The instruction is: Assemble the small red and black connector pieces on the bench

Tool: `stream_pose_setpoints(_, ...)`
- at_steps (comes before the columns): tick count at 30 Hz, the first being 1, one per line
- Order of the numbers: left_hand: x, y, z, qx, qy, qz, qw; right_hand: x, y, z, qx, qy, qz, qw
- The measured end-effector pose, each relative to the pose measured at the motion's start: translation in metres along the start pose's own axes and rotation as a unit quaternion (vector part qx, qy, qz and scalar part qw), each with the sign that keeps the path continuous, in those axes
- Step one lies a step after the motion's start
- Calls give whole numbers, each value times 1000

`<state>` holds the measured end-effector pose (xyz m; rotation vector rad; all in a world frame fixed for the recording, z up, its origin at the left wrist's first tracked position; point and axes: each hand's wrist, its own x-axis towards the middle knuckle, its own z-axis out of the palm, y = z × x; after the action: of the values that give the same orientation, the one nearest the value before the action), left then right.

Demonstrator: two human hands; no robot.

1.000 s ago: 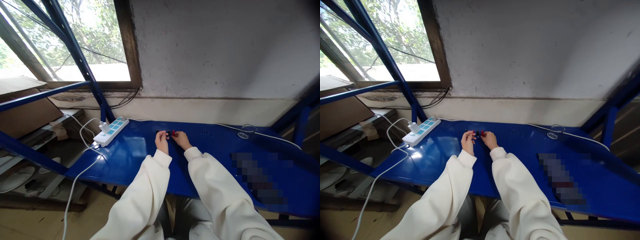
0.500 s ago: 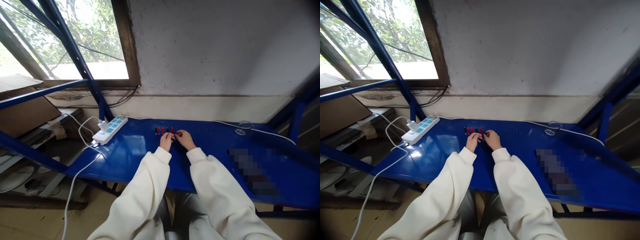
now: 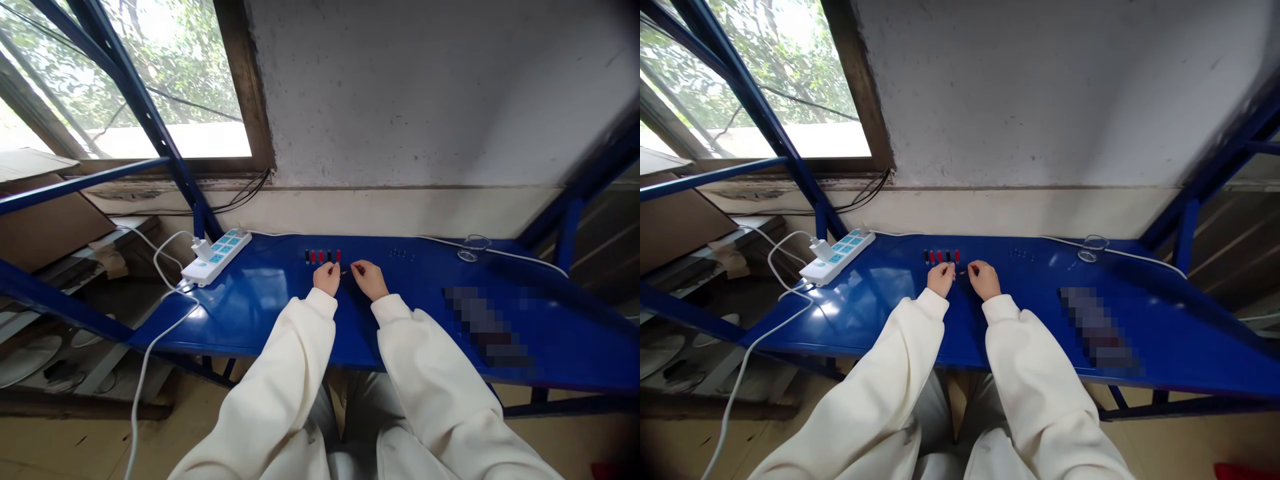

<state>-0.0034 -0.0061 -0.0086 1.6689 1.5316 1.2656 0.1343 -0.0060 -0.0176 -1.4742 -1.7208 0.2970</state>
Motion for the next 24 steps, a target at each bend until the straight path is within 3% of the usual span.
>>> stream_pose_setpoints(10, -2, -1, 1, -42, 6, -2, 999, -1, -4, -2, -3, -18, 10, 1000)
stream_pose_setpoints(16, 1, -6, 3, -1, 3, 6, 1000, -2, -4, -2, 11, 0, -1, 1000)
stream_pose_setpoints(21, -1, -8, 5, 53, -54, 13, 997, -2, -4, -2, 8, 9, -2, 1000)
stream_pose_setpoints(24, -5, -4, 5, 40, -31, 39, 998, -1, -5, -3, 13, 34, -5, 999)
